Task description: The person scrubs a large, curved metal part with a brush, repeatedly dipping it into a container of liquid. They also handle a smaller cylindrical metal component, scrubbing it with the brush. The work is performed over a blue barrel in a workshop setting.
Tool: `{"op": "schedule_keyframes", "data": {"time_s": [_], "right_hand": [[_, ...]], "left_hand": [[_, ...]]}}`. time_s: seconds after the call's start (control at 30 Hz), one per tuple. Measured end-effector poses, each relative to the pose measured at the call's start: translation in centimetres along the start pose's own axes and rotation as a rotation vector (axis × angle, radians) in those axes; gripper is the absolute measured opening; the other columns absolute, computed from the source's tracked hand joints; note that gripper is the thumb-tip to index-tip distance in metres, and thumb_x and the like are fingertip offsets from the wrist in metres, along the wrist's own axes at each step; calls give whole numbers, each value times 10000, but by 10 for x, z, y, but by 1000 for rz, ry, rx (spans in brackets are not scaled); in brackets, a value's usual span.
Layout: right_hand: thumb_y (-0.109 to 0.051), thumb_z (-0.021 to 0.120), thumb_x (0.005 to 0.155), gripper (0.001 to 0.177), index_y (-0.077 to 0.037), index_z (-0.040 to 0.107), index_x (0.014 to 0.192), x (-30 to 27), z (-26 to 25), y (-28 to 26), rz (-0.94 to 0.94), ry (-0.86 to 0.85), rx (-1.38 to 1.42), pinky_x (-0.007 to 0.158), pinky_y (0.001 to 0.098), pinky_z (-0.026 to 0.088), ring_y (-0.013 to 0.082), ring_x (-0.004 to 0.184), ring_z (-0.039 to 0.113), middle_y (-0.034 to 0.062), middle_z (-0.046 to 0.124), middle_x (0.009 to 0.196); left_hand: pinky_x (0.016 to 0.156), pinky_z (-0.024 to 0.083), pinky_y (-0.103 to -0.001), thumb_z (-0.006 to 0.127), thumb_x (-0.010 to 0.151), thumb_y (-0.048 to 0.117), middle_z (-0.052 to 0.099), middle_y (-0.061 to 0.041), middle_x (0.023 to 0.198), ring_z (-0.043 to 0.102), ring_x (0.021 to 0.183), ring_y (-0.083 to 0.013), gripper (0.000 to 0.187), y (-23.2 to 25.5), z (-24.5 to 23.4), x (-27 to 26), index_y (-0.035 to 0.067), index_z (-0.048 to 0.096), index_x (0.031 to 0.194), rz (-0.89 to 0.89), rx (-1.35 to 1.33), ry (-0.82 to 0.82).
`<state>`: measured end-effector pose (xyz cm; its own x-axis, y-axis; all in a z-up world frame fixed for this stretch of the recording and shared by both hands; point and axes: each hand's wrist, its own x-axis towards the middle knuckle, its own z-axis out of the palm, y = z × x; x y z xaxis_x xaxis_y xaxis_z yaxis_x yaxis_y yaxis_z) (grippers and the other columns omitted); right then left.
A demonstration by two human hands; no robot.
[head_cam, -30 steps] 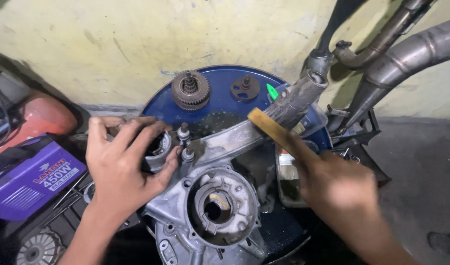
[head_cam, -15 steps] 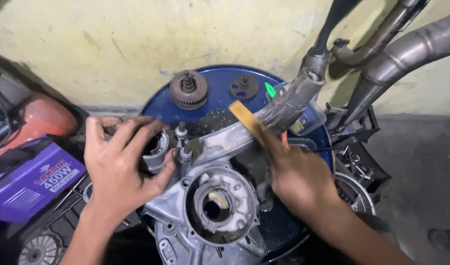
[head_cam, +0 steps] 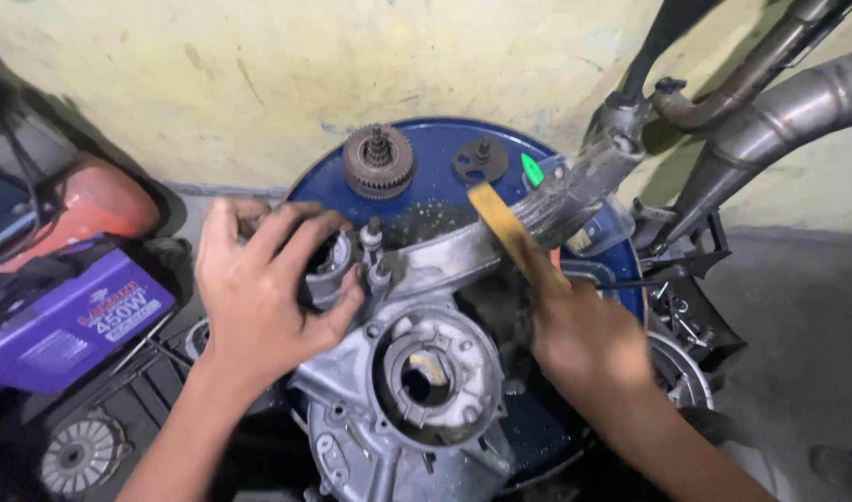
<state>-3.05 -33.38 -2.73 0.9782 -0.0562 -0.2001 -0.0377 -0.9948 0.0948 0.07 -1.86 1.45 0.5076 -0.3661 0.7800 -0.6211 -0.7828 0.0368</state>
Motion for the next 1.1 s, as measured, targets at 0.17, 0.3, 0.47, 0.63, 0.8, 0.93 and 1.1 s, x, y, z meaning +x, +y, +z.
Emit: {"op": "schedule_keyframes", "data": {"time_s": [0.17,0.3,0.47,0.63,0.8,0.93,1.1], "right_hand": [[-41,604,1005,896,-175,247,1815,29,6,-21,-203,186,76,457,520,531,428,573,711,237,717,889],[-285,485,1111,684,-344,298,1766,-8,-10,-16,-134,53,221,492,578,538,454,617,733,193,711,782],[-306,517,1106,889,-541,25,1808,-48,-22,-5,-58,-65,200,496,416,555,258,539,723,73,758,699],[-310,572,1088,703,-366,365,1757,0,13,-27,-160,192,266,539,553,565,431,671,747,155,763,793],[-321,600,1034,625,-369,564,1657,-2,6,-23,-215,310,354,809,644,635,500,917,798,237,829,908],[-311,594,1039,583,-453,583,1603,-22,12,22,-128,215,375,783,642,631,513,926,801,215,847,878],[-373,600,1011,613,-428,605,1621,8,15,16,-170,299,296,817,615,654,496,930,808,214,831,884]], "left_hand": [[830,438,-504,702,953,234,777,-105,1133,574,877,-354,266,-2,2,-1,53,786,1129,15,-42,28],[810,491,-507,743,943,254,769,-71,1114,553,924,-376,251,-2,1,-2,72,781,1112,-1,-43,34],[653,439,-438,757,968,331,764,-48,1066,521,886,-316,245,-5,13,-8,127,803,1095,-20,77,73],[571,408,-409,724,938,393,736,-45,1059,521,923,-312,300,-8,24,-13,145,782,1095,-39,172,102],[770,509,-414,787,914,312,680,-40,919,568,890,-318,156,-4,25,-10,186,791,1006,-66,73,187],[769,512,-421,812,875,373,679,-30,931,566,895,-316,212,-7,29,-13,214,786,1013,-74,59,182],[934,459,-395,905,815,298,722,-19,841,646,791,-294,248,6,13,0,178,781,992,-140,8,218]]}}
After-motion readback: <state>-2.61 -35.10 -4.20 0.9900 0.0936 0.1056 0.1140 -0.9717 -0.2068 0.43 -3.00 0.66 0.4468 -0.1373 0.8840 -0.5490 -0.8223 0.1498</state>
